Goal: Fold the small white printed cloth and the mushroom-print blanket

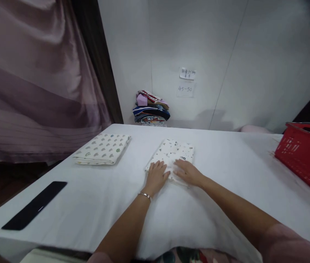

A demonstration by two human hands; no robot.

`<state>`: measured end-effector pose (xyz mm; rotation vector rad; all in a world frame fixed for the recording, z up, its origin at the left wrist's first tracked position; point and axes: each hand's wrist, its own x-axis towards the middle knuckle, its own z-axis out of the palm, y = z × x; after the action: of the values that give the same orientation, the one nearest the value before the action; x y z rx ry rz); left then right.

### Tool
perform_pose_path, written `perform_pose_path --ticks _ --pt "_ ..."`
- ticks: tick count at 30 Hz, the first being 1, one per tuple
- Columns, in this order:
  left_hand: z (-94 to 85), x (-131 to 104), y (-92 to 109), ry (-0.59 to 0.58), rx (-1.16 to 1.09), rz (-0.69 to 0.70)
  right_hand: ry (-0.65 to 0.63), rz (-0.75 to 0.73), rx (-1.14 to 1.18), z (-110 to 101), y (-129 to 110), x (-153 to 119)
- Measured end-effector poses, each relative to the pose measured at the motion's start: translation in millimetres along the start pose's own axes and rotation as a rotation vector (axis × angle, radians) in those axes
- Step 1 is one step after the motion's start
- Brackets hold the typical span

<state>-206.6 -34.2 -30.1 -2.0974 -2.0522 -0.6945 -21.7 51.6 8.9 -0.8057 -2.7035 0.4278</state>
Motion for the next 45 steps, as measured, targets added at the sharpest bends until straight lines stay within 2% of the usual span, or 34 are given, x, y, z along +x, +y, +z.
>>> perform_pose_path --ticks 4,6,9,12,15,23,27,32,37,39,42,45 --pt "1.3 0.3 -0.9 0.007 0.017 0.011 0.014 0.168 -0.079 -11.1 3.8 51.5" --pt "2.0 0.2 -2.0 0.003 0.032 0.014 0.01 0.276 -0.144 -9.4 15.8 70.0" --pt "2.9 0.4 -3.3 -0.008 0.035 0.008 0.009 0.482 -0.229 1.6 44.2 80.4" --pt "3.9 1.3 -3.7 -0.012 0.019 -0.005 -0.006 0.614 -0.253 16.6 70.7 76.8" --pt "4.7 2.4 -3.6 -0.012 0.006 -0.02 -0.003 0.614 -0.264 25.5 82.8 74.0" --pt "2.7 2.1 -1.9 -0.034 -0.004 -0.023 -0.024 0.634 -0.263 14.5 92.6 81.0" --pt "-0.7 1.2 0.9 -0.037 -0.021 -0.041 -0.024 0.648 -0.26 16.9 99.3 77.6" --pt "-1.9 0.0 3.5 -0.037 -0.044 -0.046 0.019 0.61 -0.192 17.3 103.8 78.2" --pt "-3.4 0.3 2.2 0.007 -0.126 -0.065 0.19 0.687 0.063 19.2 101.2 65.3" --pt "-5.4 1.7 -4.5 0.062 -0.155 -0.12 0.231 0.703 0.18 24.7 93.7 50.1" --pt "-8.3 4.6 -22.0 0.166 -0.176 -0.29 0.301 0.698 0.395 36.2 76.1 23.0" --pt "-10.7 6.8 -36.3 0.146 -0.257 -0.495 0.331 0.673 0.498 47.6 58.9 3.3"
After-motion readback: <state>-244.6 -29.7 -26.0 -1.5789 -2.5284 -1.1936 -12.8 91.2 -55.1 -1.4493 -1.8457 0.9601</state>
